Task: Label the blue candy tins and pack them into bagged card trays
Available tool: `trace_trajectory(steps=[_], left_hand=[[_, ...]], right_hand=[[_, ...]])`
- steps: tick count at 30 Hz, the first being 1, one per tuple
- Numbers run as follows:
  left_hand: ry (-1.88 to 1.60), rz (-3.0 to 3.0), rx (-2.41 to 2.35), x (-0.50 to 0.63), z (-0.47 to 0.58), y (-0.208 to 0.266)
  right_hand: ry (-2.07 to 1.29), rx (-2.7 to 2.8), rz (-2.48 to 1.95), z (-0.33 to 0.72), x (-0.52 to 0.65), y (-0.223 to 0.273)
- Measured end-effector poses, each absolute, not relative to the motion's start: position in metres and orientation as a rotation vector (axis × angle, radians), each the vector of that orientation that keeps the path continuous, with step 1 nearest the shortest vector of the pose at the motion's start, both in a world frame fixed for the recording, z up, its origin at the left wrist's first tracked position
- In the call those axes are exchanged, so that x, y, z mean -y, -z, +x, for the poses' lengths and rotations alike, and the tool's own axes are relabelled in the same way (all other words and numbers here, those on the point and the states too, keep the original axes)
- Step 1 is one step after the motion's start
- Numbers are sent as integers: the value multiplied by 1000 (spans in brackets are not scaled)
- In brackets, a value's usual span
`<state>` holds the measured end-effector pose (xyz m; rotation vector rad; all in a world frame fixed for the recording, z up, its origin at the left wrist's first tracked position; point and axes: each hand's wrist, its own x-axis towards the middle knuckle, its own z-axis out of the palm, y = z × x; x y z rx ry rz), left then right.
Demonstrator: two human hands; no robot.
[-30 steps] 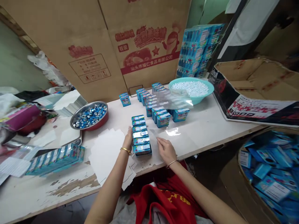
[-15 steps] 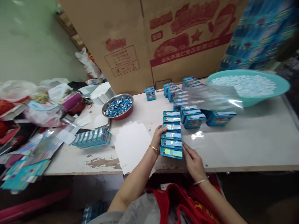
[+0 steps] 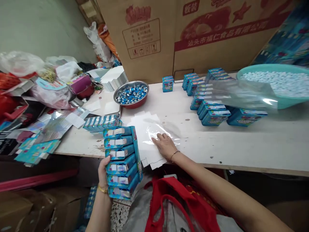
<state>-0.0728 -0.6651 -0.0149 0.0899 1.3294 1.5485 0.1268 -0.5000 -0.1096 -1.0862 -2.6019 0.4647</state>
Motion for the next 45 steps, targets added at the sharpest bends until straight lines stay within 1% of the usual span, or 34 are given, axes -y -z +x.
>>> trace_trajectory(steps=[3,6,12,16,20,24,26,34,37,39,41,45], left_hand=[[-1433,5,-1312,688,-65,24],[-1355,60,-1314,691,-52,41],[-1293,330,-1356,652,-32,73],[-1222,416,-1287,634,-17,67],[-1194,438,-1310,632,-6,51],[-1176,463,-1308,626,-3,45],[-1161,492,-1305,620,-2,46],[-1035,538,-1282,598,4,48],[-1013,579,-1251,582,10,45],[-967,634,-1313,571,10,45],[-918,781,-1447,562,3,45],[-840,1261,-1662,546,-22,46]], right_hand=[[-601,2458,-1081,138,498,130],[-749,2363,-994,151,495,138],[-938,2194,-1005,152,487,143],[-1175,2017,-973,154,481,137],[-1276,1893,-885,160,476,127],[-1564,1814,-819,170,471,120],[-1646,1772,-773,177,467,116],[-1645,1699,-731,194,453,101],[-1570,1694,-730,199,443,102],[-1523,1689,-785,199,437,106],[-1504,1699,-827,198,432,113],[-1442,1749,-865,193,433,125]])
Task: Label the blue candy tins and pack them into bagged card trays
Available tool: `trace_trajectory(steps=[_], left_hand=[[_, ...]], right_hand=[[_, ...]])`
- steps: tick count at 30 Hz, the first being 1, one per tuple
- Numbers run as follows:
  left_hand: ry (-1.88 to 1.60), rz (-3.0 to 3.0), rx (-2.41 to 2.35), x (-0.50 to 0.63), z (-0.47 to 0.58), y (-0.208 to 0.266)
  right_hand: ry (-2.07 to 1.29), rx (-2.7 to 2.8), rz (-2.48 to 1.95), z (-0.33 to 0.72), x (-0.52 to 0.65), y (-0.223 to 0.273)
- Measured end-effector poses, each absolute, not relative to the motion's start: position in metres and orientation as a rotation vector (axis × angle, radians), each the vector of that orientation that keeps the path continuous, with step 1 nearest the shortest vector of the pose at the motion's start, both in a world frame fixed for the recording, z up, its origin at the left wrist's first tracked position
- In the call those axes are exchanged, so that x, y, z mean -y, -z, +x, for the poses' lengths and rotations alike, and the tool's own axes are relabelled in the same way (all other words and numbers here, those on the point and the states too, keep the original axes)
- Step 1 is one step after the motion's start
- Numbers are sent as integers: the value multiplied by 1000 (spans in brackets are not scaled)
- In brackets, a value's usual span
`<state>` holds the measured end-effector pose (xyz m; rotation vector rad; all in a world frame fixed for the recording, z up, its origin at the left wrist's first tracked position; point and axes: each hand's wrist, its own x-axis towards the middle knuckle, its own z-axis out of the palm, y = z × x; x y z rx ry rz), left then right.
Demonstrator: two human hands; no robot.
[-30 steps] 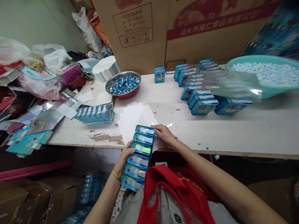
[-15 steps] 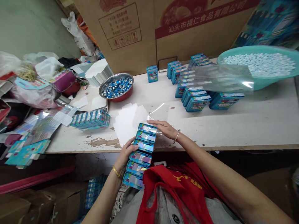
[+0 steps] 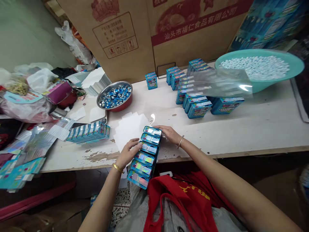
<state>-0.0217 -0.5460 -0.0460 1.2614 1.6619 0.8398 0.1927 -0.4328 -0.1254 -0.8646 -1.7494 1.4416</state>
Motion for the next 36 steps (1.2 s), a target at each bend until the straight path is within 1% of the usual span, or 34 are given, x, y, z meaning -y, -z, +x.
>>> trace_trajectory(steps=[2,4,6,8,10,15,21,24,28,30,33,36], left_hand=[[-833,1563,-1717,533,-31,48],[-761,1913,-1777,515,-35,52],[-577,2204,-1812,497,-33,57],[-426,2376,-1836,482,-29,62],[-400,2453,-1881,473,-26,67],[-561,2430,-1951,469,-25,76],[-682,2438,-1878,463,-26,73],[-735,2425,-1839,462,-25,65],[-841,2255,-1797,465,-25,57],[-822,2286,-1784,468,-24,53],[-702,2502,-1750,471,-24,45],[-698,2362,-1733,469,-22,41]], right_hand=[[-1341,1837,-936,194,438,130],[-1154,1987,-1026,198,447,133],[-895,2121,-1112,203,456,132],[-655,2202,-1205,207,464,127],[-499,2251,-1294,207,472,118],[-360,2271,-1346,198,488,96],[-113,2247,-1545,190,485,94],[-80,2149,-1571,188,481,96],[-135,2064,-1536,185,485,98],[-168,2038,-1514,184,489,99],[-230,2003,-1498,183,492,99],[-373,1913,-1486,184,491,93]])
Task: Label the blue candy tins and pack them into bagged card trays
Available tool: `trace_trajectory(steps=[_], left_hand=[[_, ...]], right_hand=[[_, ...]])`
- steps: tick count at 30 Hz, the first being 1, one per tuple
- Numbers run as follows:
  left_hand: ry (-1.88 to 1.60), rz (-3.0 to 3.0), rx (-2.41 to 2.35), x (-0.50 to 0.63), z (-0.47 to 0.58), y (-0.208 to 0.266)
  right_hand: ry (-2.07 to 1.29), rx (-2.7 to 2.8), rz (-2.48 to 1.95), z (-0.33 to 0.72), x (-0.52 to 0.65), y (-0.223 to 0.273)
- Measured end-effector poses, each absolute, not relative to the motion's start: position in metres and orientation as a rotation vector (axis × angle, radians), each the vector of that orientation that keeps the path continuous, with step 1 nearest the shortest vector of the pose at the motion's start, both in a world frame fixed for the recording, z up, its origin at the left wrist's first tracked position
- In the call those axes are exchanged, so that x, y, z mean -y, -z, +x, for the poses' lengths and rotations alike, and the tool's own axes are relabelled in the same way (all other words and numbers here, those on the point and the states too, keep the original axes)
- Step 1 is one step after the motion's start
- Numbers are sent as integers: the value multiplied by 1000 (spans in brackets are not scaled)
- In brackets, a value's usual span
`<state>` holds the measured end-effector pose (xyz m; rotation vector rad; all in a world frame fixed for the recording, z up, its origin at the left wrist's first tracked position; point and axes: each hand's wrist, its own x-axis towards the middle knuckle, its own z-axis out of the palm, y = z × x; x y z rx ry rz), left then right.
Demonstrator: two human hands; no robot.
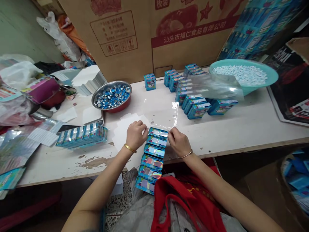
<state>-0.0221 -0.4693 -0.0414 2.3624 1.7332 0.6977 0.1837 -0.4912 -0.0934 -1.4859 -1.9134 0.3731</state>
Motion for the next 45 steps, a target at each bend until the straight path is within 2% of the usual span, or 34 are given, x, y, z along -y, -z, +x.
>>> trace_trajectory(steps=[3,7,10,16,19,25,34,40,45], left_hand=[[-723,2086,-1753,467,-20,41],[-741,2333,-1770,473,-20,40],[-817,2442,-1709,479,-22,40],[-1087,2071,-1611,474,-29,49],[-1125,2237,-1561,479,-37,54],[-1081,2575,-1413,509,-59,78],[-838,2393,-1793,506,-52,100],[-736,2609,-1759,514,-59,94],[-729,2642,-1730,533,-69,91]], right_hand=[[-568,1829,-1466,184,488,84],[-662,1817,-1447,184,489,75],[-563,1805,-1451,183,494,72],[-345,1899,-1326,174,496,73],[-217,1977,-1268,171,501,78],[-104,2118,-1172,172,523,98],[-222,2021,-1713,165,518,115],[-59,2230,-1496,166,527,122],[-151,2282,-1338,168,542,128]])
